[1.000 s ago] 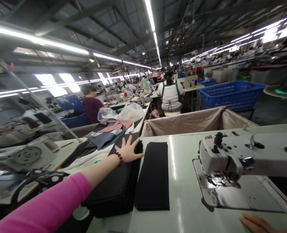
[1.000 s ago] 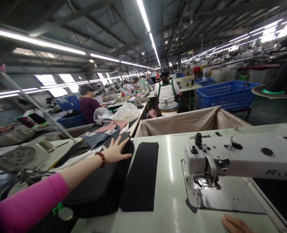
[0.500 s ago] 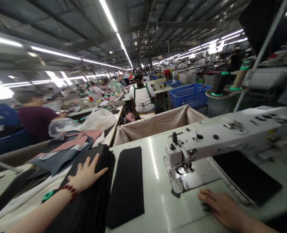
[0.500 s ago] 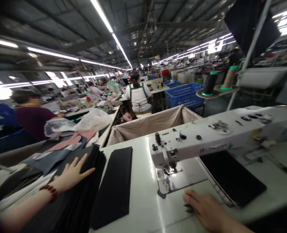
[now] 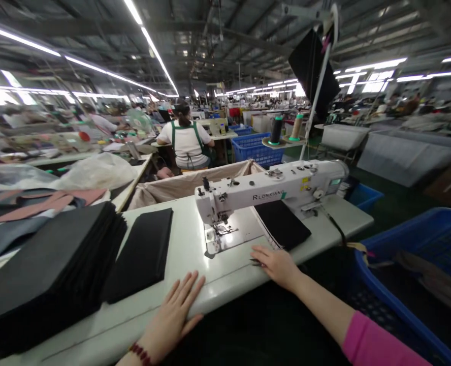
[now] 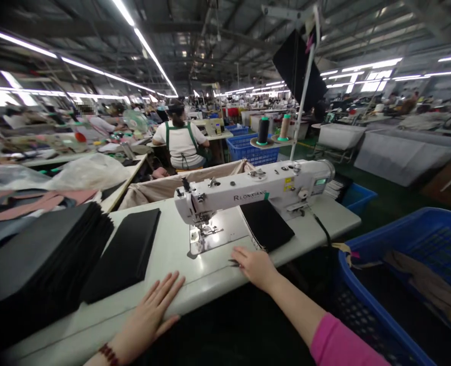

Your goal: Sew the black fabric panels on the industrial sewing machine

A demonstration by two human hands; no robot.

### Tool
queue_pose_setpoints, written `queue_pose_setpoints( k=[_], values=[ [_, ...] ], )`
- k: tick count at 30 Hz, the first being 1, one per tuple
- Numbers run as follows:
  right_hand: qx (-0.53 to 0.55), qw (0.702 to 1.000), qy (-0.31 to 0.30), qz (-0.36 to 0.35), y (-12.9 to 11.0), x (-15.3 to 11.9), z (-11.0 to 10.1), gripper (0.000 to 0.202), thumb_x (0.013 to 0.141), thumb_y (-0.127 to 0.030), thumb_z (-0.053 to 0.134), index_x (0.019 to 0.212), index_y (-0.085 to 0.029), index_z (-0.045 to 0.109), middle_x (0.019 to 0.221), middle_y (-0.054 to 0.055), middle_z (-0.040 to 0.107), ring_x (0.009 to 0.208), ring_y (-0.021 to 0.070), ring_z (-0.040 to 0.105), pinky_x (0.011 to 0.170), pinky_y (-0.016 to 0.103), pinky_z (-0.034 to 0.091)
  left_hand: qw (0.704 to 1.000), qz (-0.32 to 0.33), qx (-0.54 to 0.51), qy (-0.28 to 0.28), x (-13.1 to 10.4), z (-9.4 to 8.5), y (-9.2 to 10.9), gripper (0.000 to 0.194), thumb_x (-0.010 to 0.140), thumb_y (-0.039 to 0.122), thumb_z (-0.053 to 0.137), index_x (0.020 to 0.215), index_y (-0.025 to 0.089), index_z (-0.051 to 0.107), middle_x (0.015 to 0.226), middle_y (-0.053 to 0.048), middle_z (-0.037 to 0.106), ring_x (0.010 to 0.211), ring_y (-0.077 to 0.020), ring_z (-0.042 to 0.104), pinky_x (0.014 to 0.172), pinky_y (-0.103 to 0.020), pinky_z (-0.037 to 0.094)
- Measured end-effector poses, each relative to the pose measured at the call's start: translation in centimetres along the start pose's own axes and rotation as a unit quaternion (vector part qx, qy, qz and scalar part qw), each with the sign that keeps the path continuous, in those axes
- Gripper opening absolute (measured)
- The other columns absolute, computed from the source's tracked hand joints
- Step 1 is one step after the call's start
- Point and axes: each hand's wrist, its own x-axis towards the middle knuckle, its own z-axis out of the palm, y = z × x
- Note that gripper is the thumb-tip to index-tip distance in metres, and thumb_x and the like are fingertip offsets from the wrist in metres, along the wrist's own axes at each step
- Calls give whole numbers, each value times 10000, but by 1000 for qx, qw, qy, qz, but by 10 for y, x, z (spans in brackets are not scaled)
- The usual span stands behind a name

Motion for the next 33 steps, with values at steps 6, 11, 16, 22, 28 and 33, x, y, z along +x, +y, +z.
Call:
queue_pose_setpoints(
  k=[6,11,16,22,28,33],
  values=[
    [-47,993,53,99,84,-58,-29,549,896,-227,415,1445,-217,416,1474,101,457,941,233,677,729,340,553,1000,-18,13,11,4,2,5,731,919,536,505,1527,324,160,1567,-59,241,1415,-305,303,1161,-497,267],
    [-73,995,55,44,111,-59,-41,393,880,-126,415,1210,-171,622,1200,112,666,853,202,670,709,301,498,999,-43,-12,6,0,1,11,715,919,518,510,1525,325,182,1574,-55,242,1432,-296,275,1176,-505,221],
    [-81,993,77,-25,62,-63,-78,393,850,-87,449,1194,-182,612,1062,98,688,769,167,631,670,285,423,980,-137,-139,32,21,-24,24,516,946,500,468,1419,296,446,1465,-74,452,1332,-280,451,1131,-460,347],
    [-19,966,115,-231,-79,-53,-61,258,912,-197,433,1094,-128,603,775,59,664,572,163,546,488,320,307,959,-69,-256,99,91,-62,71,419,1022,349,332,1425,261,405,1495,-72,407,1368,-189,406,1152,-367,342],
    [253,925,-45,-281,-123,-17,-13,152,945,-331,508,977,-247,631,812,-49,693,600,92,606,447,222,339,989,27,-147,-8,89,-4,68,639,960,323,511,1518,241,210,1560,-77,290,1435,-254,279,1173,-466,303],
    [303,947,-70,-83,-82,57,-9,316,962,-271,447,1253,-263,569,1252,38,645,1092,164,620,898,270,479,992,-55,-107,43,53,6,32,551,981,287,464,1496,291,271,1579,-49,242,1441,-253,264,1163,-475,321]
  ],
)
